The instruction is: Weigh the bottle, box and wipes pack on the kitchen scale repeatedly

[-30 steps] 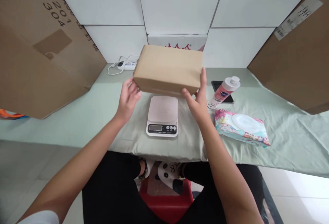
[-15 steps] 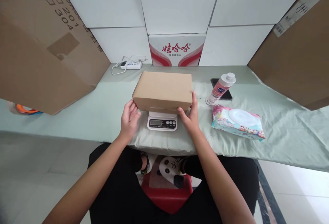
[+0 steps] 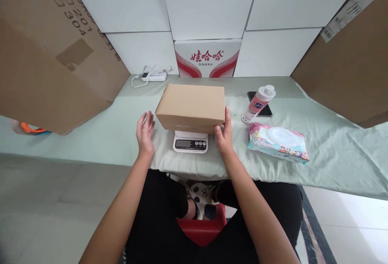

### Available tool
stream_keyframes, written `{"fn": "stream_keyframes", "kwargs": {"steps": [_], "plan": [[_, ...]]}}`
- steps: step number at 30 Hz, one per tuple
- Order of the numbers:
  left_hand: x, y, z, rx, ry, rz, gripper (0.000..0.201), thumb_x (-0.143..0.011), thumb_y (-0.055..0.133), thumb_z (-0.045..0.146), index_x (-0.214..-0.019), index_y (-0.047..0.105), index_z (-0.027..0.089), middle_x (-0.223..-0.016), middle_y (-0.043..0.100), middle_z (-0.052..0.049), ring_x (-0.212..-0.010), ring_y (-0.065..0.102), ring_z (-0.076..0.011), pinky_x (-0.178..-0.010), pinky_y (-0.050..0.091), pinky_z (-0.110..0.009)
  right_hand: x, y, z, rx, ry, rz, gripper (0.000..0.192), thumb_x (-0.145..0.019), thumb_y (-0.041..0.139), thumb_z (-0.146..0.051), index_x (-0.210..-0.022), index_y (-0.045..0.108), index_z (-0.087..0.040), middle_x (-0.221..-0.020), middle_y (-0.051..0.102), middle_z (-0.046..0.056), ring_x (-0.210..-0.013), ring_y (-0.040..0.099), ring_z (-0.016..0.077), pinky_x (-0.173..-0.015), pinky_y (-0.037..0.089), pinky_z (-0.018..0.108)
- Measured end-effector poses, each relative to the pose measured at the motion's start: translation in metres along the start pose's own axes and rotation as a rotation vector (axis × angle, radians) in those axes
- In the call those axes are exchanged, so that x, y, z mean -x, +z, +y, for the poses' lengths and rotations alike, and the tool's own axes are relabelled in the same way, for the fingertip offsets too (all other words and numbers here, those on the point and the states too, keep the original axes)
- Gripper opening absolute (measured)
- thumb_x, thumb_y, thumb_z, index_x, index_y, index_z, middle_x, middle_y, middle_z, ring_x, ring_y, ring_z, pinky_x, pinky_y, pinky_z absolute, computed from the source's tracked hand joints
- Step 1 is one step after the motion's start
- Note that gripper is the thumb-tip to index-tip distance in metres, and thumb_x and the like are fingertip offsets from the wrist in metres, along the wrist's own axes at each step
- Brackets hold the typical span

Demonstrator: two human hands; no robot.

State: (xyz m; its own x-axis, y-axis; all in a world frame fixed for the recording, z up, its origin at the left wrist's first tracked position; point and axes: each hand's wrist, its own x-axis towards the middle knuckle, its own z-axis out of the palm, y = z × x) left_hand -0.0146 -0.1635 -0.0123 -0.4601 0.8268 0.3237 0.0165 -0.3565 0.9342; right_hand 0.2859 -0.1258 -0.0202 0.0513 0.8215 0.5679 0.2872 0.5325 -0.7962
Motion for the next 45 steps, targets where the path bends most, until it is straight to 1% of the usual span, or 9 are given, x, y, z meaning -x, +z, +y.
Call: {"fn": "stream_keyframes", "kwargs": {"steps": [3,8,14,17,24,31,36,42,45], "plan": [[0.001,0.003,0.003,0.014,0.004,-0.092,0.065,-0.099,0.058,0.067,-0.151,0.060,0.027,-0.164,0.055,-0.014,-0.156,0.049,-0.0319,-0.130,0.041,-0.048,-0.001,0.000,-0.003,0.005,-0.006,0.015,0.085,-0.100,0.044,-0.074,-0.172,0.026,-0.032,-0.176,0.037,0.007,-0.164,0.035,0.0316,-0.130,0.040,0.058],[0.001,0.004,0.003,0.033,-0.009,-0.156,0.072,-0.094,0.064,0.070,-0.149,0.064,0.023,-0.159,0.060,-0.016,-0.152,0.053,-0.0361,-0.129,0.043,-0.051,-0.004,-0.001,-0.005,0.002,0.010,0.024,0.089,-0.097,0.043,-0.079,-0.170,0.031,-0.030,-0.176,0.036,0.009,-0.163,0.036,0.0344,-0.129,0.039,0.060],[0.001,0.004,0.001,0.027,0.024,-0.204,0.070,-0.095,0.065,0.067,-0.147,0.067,0.021,-0.155,0.063,-0.016,-0.148,0.058,-0.0357,-0.127,0.046,-0.051,-0.006,-0.002,-0.003,-0.013,-0.003,0.030,0.090,-0.096,0.047,-0.078,-0.170,0.031,-0.029,-0.177,0.035,0.011,-0.165,0.031,0.0357,-0.127,0.041,0.059],[0.001,0.003,-0.001,0.018,0.025,-0.226,0.066,-0.096,0.065,0.064,-0.145,0.069,0.021,-0.153,0.065,-0.016,-0.146,0.060,-0.0352,-0.126,0.047,-0.051,-0.006,-0.001,-0.002,-0.029,0.018,0.017,0.089,-0.097,0.046,-0.077,-0.171,0.031,-0.030,-0.177,0.034,0.010,-0.164,0.033,0.0355,-0.125,0.045,0.058],[0.000,0.001,-0.008,-0.015,0.004,-0.233,0.067,-0.094,0.066,0.066,-0.144,0.070,0.021,-0.151,0.067,-0.016,-0.145,0.061,-0.0360,-0.125,0.047,-0.053,-0.007,0.000,-0.002,-0.068,0.015,0.001,0.087,-0.097,0.046,-0.077,-0.170,0.034,-0.031,-0.176,0.036,0.009,-0.162,0.039,0.0350,-0.123,0.048,0.057],[-0.001,0.000,-0.011,-0.017,0.022,-0.247,0.068,-0.094,0.068,0.065,-0.144,0.070,0.019,-0.150,0.068,-0.017,-0.142,0.064,-0.0361,-0.124,0.048,-0.053,-0.009,-0.002,-0.003,-0.026,0.007,-0.002,0.090,-0.097,0.044,-0.077,-0.171,0.029,-0.027,-0.177,0.035,0.012,-0.166,0.028,0.0354,-0.127,0.042,0.058],[0.000,0.000,-0.011,-0.018,0.039,-0.252,0.066,-0.095,0.068,0.062,-0.144,0.070,0.018,-0.150,0.068,-0.018,-0.142,0.064,-0.0358,-0.124,0.048,-0.053,-0.009,-0.002,-0.006,0.003,0.010,0.003,0.095,-0.096,0.042,-0.081,-0.171,0.030,-0.023,-0.173,0.041,0.016,-0.165,0.031,0.0363,-0.127,0.042,0.056],[0.000,0.001,-0.009,-0.039,0.027,-0.262,0.066,-0.094,0.067,0.065,-0.142,0.071,0.019,-0.150,0.068,-0.017,-0.143,0.063,-0.0357,-0.125,0.047,-0.054,-0.009,-0.001,-0.003,-0.008,0.011,-0.001,0.093,-0.096,0.043,-0.079,-0.171,0.031,-0.025,-0.173,0.041,0.014,-0.164,0.034,0.0354,-0.126,0.044,0.055],[0.000,0.001,-0.010,-0.034,0.029,-0.264,0.067,-0.093,0.068,0.066,-0.142,0.071,0.020,-0.150,0.068,-0.017,-0.144,0.062,-0.0360,-0.126,0.046,-0.054,-0.010,0.001,-0.002,-0.028,-0.004,0.003,0.091,-0.097,0.044,-0.078,-0.171,0.030,-0.027,-0.174,0.038,0.013,-0.161,0.040,0.0347,-0.125,0.045,0.055]]}}
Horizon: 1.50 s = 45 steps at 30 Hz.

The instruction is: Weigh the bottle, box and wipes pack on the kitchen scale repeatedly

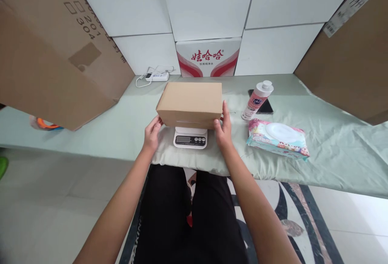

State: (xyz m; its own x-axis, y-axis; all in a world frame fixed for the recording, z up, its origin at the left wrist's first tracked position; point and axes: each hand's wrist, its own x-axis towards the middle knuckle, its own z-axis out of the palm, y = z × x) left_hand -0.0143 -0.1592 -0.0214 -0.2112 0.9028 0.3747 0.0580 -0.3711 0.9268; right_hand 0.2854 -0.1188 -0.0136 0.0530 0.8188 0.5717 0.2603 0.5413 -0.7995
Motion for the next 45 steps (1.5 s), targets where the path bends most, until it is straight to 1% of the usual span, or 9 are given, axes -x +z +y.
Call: {"fn": "stream_keyframes", "kwargs": {"steps": [3,9,13,16,20,24,33,40,45], "plan": [[0.0002,0.0001,-0.0002,-0.006,0.004,0.005,0.070,-0.092,0.069,0.067,-0.142,0.071,0.019,-0.150,0.068,-0.018,-0.144,0.061,-0.0369,-0.126,0.045,-0.054,-0.0002,0.0009,-0.0009,-0.022,-0.008,0.005,0.089,-0.098,0.045,-0.076,-0.170,0.032,-0.027,-0.174,0.039,0.014,-0.158,0.044,0.0343,-0.125,0.045,0.054],[0.0013,-0.0004,0.0016,-0.019,0.018,-0.015,0.069,-0.094,0.067,0.065,-0.145,0.068,0.020,-0.152,0.066,-0.017,-0.145,0.061,-0.0361,-0.127,0.045,-0.054,0.0000,0.0002,-0.0011,-0.013,-0.004,-0.003,0.089,-0.097,0.047,-0.075,-0.171,0.031,-0.027,-0.173,0.040,0.014,-0.158,0.043,0.0346,-0.125,0.044,0.055],[0.0012,-0.0005,0.0017,-0.022,0.009,-0.021,0.070,-0.094,0.067,0.065,-0.145,0.068,0.018,-0.152,0.066,-0.018,-0.147,0.059,-0.0367,-0.127,0.044,-0.053,-0.0004,-0.0001,-0.0005,0.001,0.014,-0.004,0.091,-0.097,0.047,-0.076,-0.171,0.030,-0.025,-0.174,0.040,0.015,-0.161,0.039,0.0349,-0.126,0.044,0.055],[0.0010,-0.0002,0.0009,-0.012,0.004,-0.020,0.071,-0.094,0.068,0.065,-0.146,0.067,0.018,-0.153,0.065,-0.019,-0.147,0.058,-0.0374,-0.127,0.044,-0.053,-0.0008,-0.0003,-0.0011,-0.006,0.010,0.001,0.090,-0.097,0.047,-0.075,-0.170,0.031,-0.025,-0.174,0.039,0.015,-0.160,0.040,0.0353,-0.126,0.044,0.055],[0.0014,-0.0005,0.0001,-0.028,0.016,-0.038,0.070,-0.096,0.066,0.064,-0.150,0.065,0.019,-0.155,0.063,-0.017,-0.148,0.058,-0.0364,-0.127,0.044,-0.053,0.0002,-0.0010,-0.0016,0.000,0.015,-0.005,0.089,-0.097,0.048,-0.075,-0.171,0.030,-0.027,-0.176,0.037,0.012,-0.162,0.037,0.0349,-0.126,0.044,0.054],[0.0020,-0.0011,0.0000,-0.038,0.013,-0.049,0.068,-0.098,0.064,0.062,-0.151,0.063,0.020,-0.156,0.063,-0.016,-0.147,0.059,-0.0355,-0.126,0.046,-0.051,0.0021,-0.0010,0.0000,-0.019,0.024,-0.012,0.088,-0.099,0.050,-0.071,-0.171,0.029,-0.026,-0.176,0.036,0.012,-0.163,0.035,0.0345,-0.128,0.042,0.054],[0.0026,0.0002,0.0004,-0.065,0.007,-0.049,0.071,-0.098,0.062,0.063,-0.154,0.061,0.020,-0.156,0.063,-0.015,-0.147,0.058,-0.0364,-0.127,0.046,-0.052,0.0019,-0.0006,0.0056,0.014,-0.020,-0.020,0.088,-0.100,0.050,-0.070,-0.172,0.026,-0.026,-0.174,0.039,0.014,-0.161,0.040,0.0358,-0.126,0.043,0.057],[0.0027,-0.0003,-0.0010,-0.048,0.007,-0.067,0.072,-0.097,0.064,0.063,-0.155,0.060,0.020,-0.158,0.061,-0.015,-0.148,0.058,-0.0351,-0.127,0.045,-0.051,0.0031,-0.0012,0.0050,0.033,-0.023,-0.027,0.087,-0.100,0.051,-0.068,-0.173,0.023,-0.030,-0.176,0.036,0.012,-0.158,0.044,0.0350,-0.127,0.043,0.058],[0.0027,-0.0015,-0.0011,-0.081,0.006,-0.104,0.075,-0.098,0.063,0.063,-0.159,0.055,0.020,-0.162,0.057,-0.015,-0.151,0.054,-0.0351,-0.130,0.042,-0.051,0.0035,-0.0010,0.0013,0.004,-0.002,-0.023,0.086,-0.100,0.050,-0.069,-0.173,0.021,-0.034,-0.174,0.040,0.009,-0.155,0.049,0.0335,-0.125,0.045,0.057]]}}
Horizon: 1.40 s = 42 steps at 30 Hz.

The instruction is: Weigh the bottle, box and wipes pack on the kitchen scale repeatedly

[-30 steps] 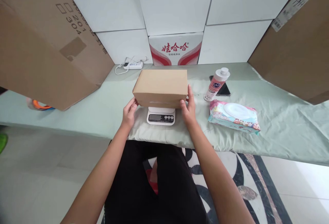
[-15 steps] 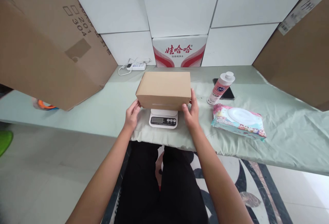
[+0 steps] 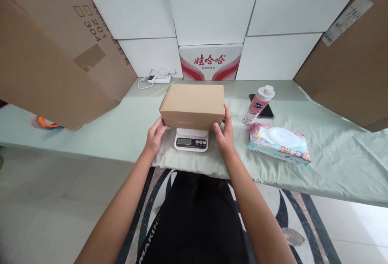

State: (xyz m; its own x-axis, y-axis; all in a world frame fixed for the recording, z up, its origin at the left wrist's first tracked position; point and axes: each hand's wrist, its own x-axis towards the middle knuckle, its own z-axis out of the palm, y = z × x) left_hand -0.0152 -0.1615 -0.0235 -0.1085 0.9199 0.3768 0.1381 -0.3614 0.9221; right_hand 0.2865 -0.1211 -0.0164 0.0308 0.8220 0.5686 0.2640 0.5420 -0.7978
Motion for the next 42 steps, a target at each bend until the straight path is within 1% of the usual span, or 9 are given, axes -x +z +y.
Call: {"fn": "stream_keyframes", "kwargs": {"steps": [7,11,17,22,25,30,34,39,42], "plan": [[0.002,0.001,-0.001,-0.021,-0.001,-0.032,0.075,-0.098,0.062,0.062,-0.159,0.053,0.019,-0.165,0.053,-0.016,-0.154,0.050,-0.0358,-0.131,0.039,-0.052,-0.001,0.001,-0.001,0.022,0.003,0.022,0.084,-0.099,0.050,-0.069,-0.172,0.024,-0.034,-0.170,0.045,0.009,-0.148,0.055,0.0318,-0.121,0.049,0.055],[-0.006,0.003,0.013,0.007,-0.008,-0.046,0.075,-0.097,0.063,0.063,-0.158,0.055,0.019,-0.163,0.055,-0.016,-0.154,0.051,-0.0362,-0.130,0.040,-0.052,0.000,-0.006,-0.022,-0.025,-0.002,0.061,0.075,-0.100,0.052,-0.065,-0.166,0.032,-0.034,-0.166,0.049,0.011,-0.147,0.056,0.0316,-0.121,0.048,0.055],[-0.072,0.004,0.036,0.060,0.110,-0.084,0.068,-0.097,0.065,0.059,-0.152,0.055,0.020,-0.160,0.059,-0.016,-0.154,0.051,-0.0344,-0.128,0.042,-0.050,-0.044,-0.019,-0.059,-0.175,0.101,0.041,0.056,-0.104,0.048,-0.062,-0.154,0.035,-0.038,-0.156,0.057,0.009,-0.140,0.062,0.0297,-0.114,0.055,0.055],[-0.147,0.024,0.002,0.087,0.056,-0.047,0.058,-0.097,0.063,0.046,-0.149,0.055,0.024,-0.162,0.058,-0.011,-0.159,0.044,-0.0309,-0.132,0.035,-0.050,-0.116,0.004,-0.019,-0.189,0.089,0.006,0.066,-0.100,0.044,-0.070,-0.155,0.030,-0.037,-0.161,0.052,0.008,-0.151,0.051,0.0292,-0.117,0.052,0.052],[-0.171,0.037,-0.025,0.018,-0.059,0.012,0.056,-0.093,0.059,0.034,-0.147,0.061,0.022,-0.165,0.055,-0.008,-0.161,0.040,-0.0304,-0.135,0.029,-0.050,-0.148,0.027,0.018,-0.125,0.115,-0.001,0.076,-0.098,0.033,-0.077,-0.160,0.026,-0.033,-0.169,0.043,0.008,-0.158,0.042,0.0291,-0.121,0.048,0.049],[-0.177,0.042,-0.057,-0.051,-0.150,0.000,0.065,-0.089,0.051,0.026,-0.153,0.060,0.024,-0.165,0.055,-0.002,-0.164,0.036,-0.0281,-0.137,0.022,-0.051,-0.164,0.054,0.060,-0.161,0.207,-0.054,0.094,-0.091,0.029,-0.087,-0.165,0.022,-0.028,-0.165,0.049,0.011,-0.153,0.047,0.0302,-0.121,0.048,0.050],[-0.184,0.040,-0.074,-0.057,-0.168,0.007,0.069,-0.092,0.050,0.030,-0.160,0.052,0.023,-0.170,0.048,-0.003,-0.169,0.022,-0.0267,-0.139,0.015,-0.048,-0.164,0.061,0.079,-0.192,0.233,-0.049,0.094,-0.091,0.032,-0.085,-0.166,0.020,-0.030,-0.165,0.051,0.010,-0.151,0.050,0.0280,-0.126,0.043,0.051],[-0.184,0.038,-0.079,-0.078,-0.208,0.002,0.070,-0.094,0.056,0.036,-0.163,0.048,0.026,-0.172,0.045,-0.003,-0.169,0.017,-0.0289,-0.139,0.014,-0.048,-0.166,0.065,0.089,-0.159,0.236,0.009,0.091,-0.091,0.038,-0.079,-0.166,0.029,-0.028,-0.176,0.035,0.005,-0.164,0.031,0.0247,-0.136,0.028,0.050],[-0.174,0.037,-0.073,-0.104,-0.217,0.035,0.072,-0.093,0.062,0.036,-0.163,0.049,0.027,-0.172,0.044,-0.002,-0.168,0.020,-0.0333,-0.139,0.013,-0.052,-0.166,0.067,0.089,-0.107,0.234,0.047,0.089,-0.091,0.040,-0.077,-0.163,0.039,-0.025,-0.176,0.036,0.004,-0.166,0.025,0.0236,-0.139,0.021,0.047]]}}
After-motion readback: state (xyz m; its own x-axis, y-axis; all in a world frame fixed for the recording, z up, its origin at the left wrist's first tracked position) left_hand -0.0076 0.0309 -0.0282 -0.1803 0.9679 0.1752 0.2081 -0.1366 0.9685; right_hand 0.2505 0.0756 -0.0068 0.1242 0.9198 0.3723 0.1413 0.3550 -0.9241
